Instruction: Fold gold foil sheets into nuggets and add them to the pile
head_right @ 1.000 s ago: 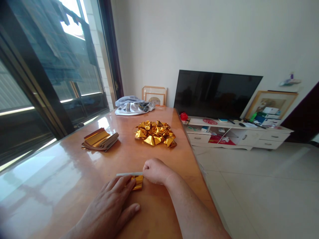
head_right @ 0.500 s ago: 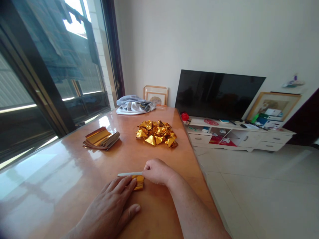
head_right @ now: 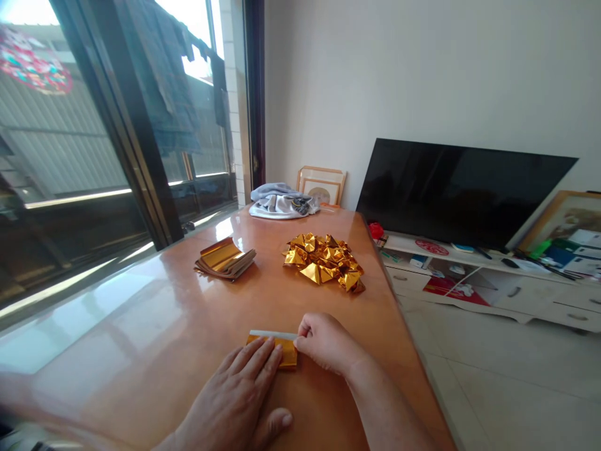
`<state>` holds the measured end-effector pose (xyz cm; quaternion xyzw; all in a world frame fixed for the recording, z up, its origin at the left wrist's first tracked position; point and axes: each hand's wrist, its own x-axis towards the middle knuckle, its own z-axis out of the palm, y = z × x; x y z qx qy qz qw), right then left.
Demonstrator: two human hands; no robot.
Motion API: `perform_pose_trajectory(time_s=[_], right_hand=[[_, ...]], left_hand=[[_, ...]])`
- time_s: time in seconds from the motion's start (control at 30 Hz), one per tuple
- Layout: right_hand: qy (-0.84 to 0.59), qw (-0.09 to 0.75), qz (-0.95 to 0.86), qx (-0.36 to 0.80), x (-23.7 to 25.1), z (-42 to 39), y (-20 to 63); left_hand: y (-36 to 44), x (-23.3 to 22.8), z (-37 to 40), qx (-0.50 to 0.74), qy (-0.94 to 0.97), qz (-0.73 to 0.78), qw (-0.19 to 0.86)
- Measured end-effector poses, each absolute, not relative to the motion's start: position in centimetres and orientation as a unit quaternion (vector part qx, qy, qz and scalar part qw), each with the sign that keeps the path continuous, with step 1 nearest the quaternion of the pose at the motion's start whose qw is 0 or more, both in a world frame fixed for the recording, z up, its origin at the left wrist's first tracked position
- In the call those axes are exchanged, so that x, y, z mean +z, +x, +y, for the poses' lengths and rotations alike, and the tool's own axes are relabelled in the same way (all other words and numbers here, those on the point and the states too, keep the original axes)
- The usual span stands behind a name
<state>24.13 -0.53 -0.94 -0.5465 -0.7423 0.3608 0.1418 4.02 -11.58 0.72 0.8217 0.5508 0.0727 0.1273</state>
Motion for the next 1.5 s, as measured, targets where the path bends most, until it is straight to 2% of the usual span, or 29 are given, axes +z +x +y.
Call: perform_pose_trajectory(time_s=[0.53,1.5], right_hand=[[-0.540,0.140,-0.738,0.379,-0.7,-0.7,24.1],[-0.537,0.137,-0.760,0.340,0.4,-0.8,24.2]], left_hand=[[3.9,0.6,-11.6,0.101,0.822,0.546,0.127],[3.8,0.8,-11.2,0.055,0.842,0.529,0.086]])
